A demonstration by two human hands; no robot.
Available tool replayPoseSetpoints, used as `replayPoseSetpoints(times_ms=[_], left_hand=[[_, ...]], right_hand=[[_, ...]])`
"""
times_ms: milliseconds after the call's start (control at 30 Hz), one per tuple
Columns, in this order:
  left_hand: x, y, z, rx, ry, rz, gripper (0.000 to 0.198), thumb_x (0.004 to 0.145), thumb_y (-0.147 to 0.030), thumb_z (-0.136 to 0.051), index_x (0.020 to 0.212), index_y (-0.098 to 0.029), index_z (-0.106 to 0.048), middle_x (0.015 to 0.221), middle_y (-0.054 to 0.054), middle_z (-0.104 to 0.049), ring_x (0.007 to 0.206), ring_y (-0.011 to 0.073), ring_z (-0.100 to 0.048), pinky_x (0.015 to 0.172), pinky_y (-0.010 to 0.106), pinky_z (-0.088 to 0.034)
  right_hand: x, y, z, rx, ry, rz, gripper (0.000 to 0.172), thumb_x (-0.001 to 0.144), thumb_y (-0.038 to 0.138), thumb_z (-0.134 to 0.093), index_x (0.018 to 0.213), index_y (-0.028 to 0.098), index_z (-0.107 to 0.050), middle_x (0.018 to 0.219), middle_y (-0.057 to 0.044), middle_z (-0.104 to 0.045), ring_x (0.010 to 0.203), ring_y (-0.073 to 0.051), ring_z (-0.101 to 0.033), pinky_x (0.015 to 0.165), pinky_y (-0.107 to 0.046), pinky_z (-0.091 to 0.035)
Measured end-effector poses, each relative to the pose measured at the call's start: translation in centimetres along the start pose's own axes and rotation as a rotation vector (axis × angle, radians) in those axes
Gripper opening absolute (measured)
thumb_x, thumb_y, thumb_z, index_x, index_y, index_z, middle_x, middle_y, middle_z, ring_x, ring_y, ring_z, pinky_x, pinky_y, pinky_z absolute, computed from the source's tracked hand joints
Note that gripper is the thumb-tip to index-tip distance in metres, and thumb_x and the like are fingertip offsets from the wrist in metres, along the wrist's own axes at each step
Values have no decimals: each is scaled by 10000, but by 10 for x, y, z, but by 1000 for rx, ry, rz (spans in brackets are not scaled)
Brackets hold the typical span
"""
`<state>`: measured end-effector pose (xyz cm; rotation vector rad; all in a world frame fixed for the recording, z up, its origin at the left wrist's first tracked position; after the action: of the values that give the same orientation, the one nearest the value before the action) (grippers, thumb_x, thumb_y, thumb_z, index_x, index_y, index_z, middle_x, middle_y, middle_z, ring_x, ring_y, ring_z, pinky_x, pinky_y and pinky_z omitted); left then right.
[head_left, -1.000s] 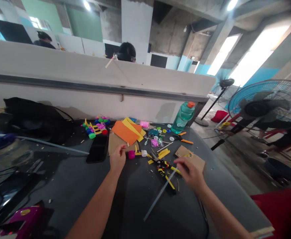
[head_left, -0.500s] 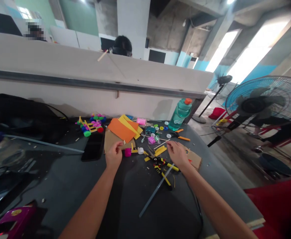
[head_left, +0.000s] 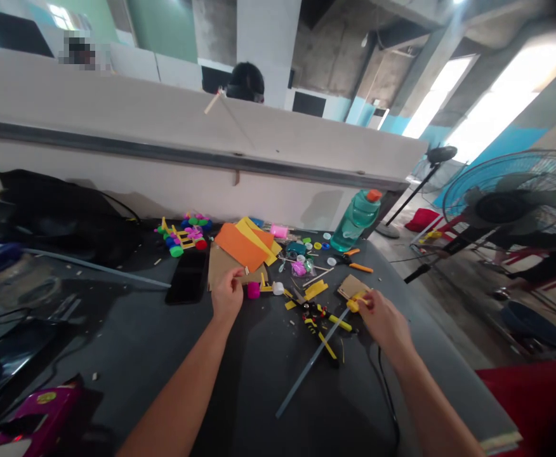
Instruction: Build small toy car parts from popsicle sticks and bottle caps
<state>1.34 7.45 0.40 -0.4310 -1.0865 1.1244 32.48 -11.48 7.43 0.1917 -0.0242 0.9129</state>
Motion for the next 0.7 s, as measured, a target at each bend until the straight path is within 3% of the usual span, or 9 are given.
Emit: replayPoseSetpoints(times_ms=[100,200,367,700], left_hand=[[0,-1,-1,4,-11,-11,343,743,-80,-415,990,-203,-619,913,28,-678,886,180,-620,829,296,-474],[0,-3,0,10,-15,-10,352,738,-72,-413,992,-201,-619,908,31,-680,884,181,-620,823,296,-474],[-1,-7,2,48,-10,-16,364,730,-73,-409,1001,-194,-620,915,35,-683,892,188,-622,828,303,-471],[2,-12,-1,84,13,2,363,718,-77,-427,1006,-198,-612,921,36,-686,864,193,-629,796,305,-473]], right_hand=[[-28,-41,1,-64,65,-188,340,845,484,-380,962,206,-539,875,-75,-649,807,-243,-629,614,-309,-413],[-44,-56,-12,-86,133,-211,434,838,538,-367,995,166,-527,901,-117,-646,861,-264,-628,663,-332,-433],[-43,-46,-31,-53,155,-191,447,843,526,-385,1044,158,-537,974,-143,-643,907,-275,-629,689,-339,-449],[-24,-42,-36,-56,120,-184,364,851,448,-407,989,165,-589,913,-134,-663,851,-259,-651,666,-320,-455]])
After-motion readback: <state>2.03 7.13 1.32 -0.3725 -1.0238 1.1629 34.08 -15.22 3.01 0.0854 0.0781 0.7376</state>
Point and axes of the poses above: each hand's wrist, its own x-axis towards the middle knuckle, its own z-axis out of the back of the hand, y = z × x, the point moved 2 cm from there along x, towards the middle knuckle
